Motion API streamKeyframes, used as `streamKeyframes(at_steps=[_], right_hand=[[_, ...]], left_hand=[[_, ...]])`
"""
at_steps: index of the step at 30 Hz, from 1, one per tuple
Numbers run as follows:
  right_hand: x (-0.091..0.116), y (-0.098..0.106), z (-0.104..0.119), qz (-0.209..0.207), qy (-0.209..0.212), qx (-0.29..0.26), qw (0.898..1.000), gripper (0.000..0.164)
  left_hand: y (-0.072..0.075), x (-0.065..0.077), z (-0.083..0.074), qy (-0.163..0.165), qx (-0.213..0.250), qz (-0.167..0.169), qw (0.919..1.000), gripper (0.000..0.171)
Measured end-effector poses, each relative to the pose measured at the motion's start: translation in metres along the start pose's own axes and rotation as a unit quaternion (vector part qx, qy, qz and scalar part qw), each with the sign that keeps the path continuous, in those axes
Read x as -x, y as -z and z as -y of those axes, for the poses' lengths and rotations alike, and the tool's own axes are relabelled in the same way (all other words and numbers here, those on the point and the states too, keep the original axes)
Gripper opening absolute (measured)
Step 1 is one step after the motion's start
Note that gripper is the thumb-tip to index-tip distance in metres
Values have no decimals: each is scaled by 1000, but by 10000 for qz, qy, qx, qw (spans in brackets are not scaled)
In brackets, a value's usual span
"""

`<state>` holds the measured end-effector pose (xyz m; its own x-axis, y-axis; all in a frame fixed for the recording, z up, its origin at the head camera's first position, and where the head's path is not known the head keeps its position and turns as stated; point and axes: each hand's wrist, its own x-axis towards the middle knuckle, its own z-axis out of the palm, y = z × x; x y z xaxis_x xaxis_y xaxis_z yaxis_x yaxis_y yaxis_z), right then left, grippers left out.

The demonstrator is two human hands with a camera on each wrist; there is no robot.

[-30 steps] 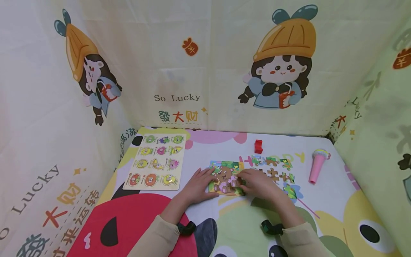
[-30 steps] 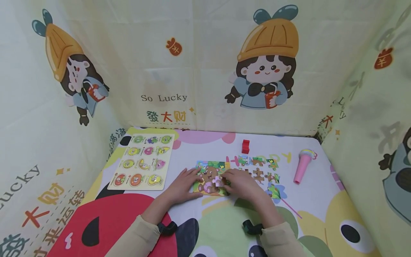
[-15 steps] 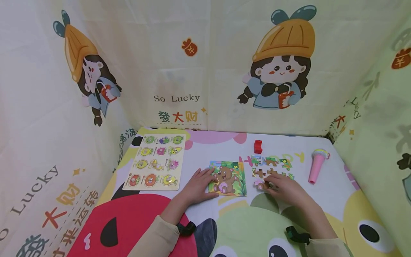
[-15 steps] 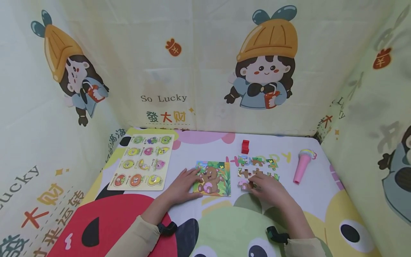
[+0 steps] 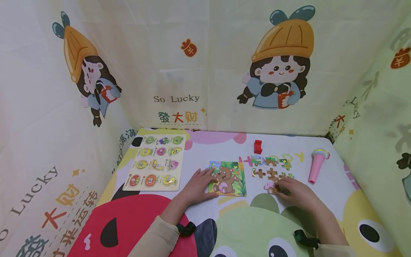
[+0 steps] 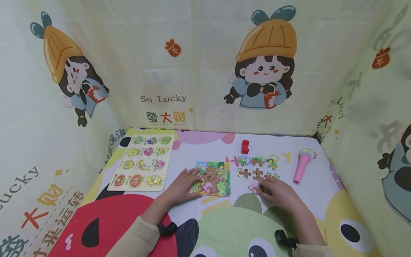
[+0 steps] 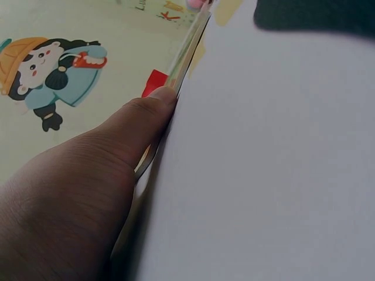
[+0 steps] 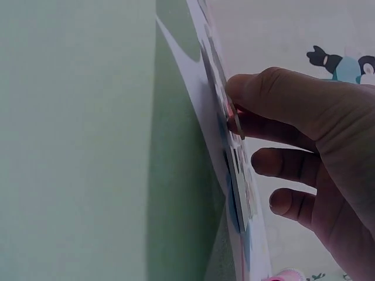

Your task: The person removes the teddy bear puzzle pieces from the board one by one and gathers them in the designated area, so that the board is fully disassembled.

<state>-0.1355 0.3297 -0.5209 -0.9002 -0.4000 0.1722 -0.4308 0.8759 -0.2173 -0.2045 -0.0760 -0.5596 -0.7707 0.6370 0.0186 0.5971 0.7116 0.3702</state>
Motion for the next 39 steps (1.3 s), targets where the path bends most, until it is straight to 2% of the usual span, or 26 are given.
streamKeyframes(at_steps=[5, 12, 17, 22, 27, 34, 39], right_hand=[[2, -1, 0, -121, 186, 45, 9997, 24], [2, -3, -2, -14, 214, 67, 9997, 25], [1, -6, -5, -218, 443, 80, 9987, 24], [-4, -2, 1, -152, 276, 32, 9995, 20], [-23, 4, 20, 161, 90, -170, 9997, 24], [-64, 3, 55, 438, 337, -198, 9983, 25], [-89, 1, 82, 694, 480, -353, 9958, 28]], left_hand=[[0, 0, 0, -8, -18, -5, 10000, 53], [1, 1, -1, -12, 21, -29, 10000, 53], [2, 1, -1, 6, 10, -11, 10000, 53], [1, 1, 0, -22, -23, -22, 10000, 53], [0, 2, 0, -113, -112, -86, 9998, 53], [0, 3, 1, -111, -124, -60, 9998, 55], [-1, 2, 3, -131, -113, -120, 9998, 64]])
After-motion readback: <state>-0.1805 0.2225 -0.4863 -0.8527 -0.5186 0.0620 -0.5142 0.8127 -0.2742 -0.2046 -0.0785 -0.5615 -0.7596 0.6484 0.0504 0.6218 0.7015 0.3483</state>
